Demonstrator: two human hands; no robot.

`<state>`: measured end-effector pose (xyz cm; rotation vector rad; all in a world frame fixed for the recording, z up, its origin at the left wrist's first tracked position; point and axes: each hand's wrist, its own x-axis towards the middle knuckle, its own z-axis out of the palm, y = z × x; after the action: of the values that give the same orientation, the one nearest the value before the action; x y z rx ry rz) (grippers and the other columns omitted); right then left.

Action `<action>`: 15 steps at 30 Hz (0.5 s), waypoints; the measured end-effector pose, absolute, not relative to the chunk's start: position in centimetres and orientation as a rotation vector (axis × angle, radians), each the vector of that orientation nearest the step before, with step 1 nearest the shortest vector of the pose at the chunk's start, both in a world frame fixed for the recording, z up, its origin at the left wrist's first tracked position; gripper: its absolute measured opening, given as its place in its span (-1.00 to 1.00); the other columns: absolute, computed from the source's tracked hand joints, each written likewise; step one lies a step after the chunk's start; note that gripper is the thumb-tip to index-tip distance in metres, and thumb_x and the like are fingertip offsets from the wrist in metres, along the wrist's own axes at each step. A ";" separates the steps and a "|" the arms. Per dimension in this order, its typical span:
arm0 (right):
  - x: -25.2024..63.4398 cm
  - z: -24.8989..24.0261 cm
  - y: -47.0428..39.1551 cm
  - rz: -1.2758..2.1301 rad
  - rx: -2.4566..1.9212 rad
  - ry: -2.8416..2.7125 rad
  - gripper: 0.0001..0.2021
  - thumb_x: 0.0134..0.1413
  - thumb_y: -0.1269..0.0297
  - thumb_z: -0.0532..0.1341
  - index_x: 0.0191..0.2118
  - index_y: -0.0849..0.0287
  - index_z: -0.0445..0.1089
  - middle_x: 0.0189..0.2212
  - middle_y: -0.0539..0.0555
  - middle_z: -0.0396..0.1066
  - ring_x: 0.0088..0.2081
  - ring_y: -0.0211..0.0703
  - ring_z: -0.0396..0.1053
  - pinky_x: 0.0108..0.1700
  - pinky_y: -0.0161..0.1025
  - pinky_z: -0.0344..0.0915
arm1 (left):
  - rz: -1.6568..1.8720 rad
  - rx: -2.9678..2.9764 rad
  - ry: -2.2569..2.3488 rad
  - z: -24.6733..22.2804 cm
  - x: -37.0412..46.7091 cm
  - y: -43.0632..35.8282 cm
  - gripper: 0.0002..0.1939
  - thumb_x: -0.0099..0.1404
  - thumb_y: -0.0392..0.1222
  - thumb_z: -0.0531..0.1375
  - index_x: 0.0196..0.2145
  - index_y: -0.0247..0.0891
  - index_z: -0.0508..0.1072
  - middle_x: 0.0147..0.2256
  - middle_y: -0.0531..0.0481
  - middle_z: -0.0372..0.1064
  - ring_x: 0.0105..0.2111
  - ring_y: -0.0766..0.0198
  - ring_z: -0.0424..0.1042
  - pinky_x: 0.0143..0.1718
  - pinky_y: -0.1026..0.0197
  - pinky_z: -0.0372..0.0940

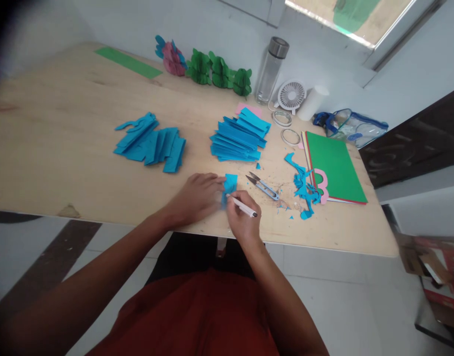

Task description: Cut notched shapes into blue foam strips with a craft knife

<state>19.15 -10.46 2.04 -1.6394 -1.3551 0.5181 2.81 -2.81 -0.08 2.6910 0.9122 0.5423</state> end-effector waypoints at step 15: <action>19.6 2.0 -10.8 0.515 -1.634 -1.361 -0.84 0.15 0.17 0.17 -0.35 0.12 0.39 -0.50 -0.04 0.42 -0.52 -0.27 0.29 -0.42 -0.30 0.23 | 0.543 2.705 0.917 -0.2 2.8 -2.8 -0.72 0.33 -0.12 0.13 -0.03 -0.21 0.40 0.20 -0.14 0.32 0.23 -0.05 0.20 0.20 -0.13 0.07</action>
<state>19.60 -10.79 1.98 -1.6344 -1.3614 0.5147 2.78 -2.79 -0.18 2.7054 0.9170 0.5427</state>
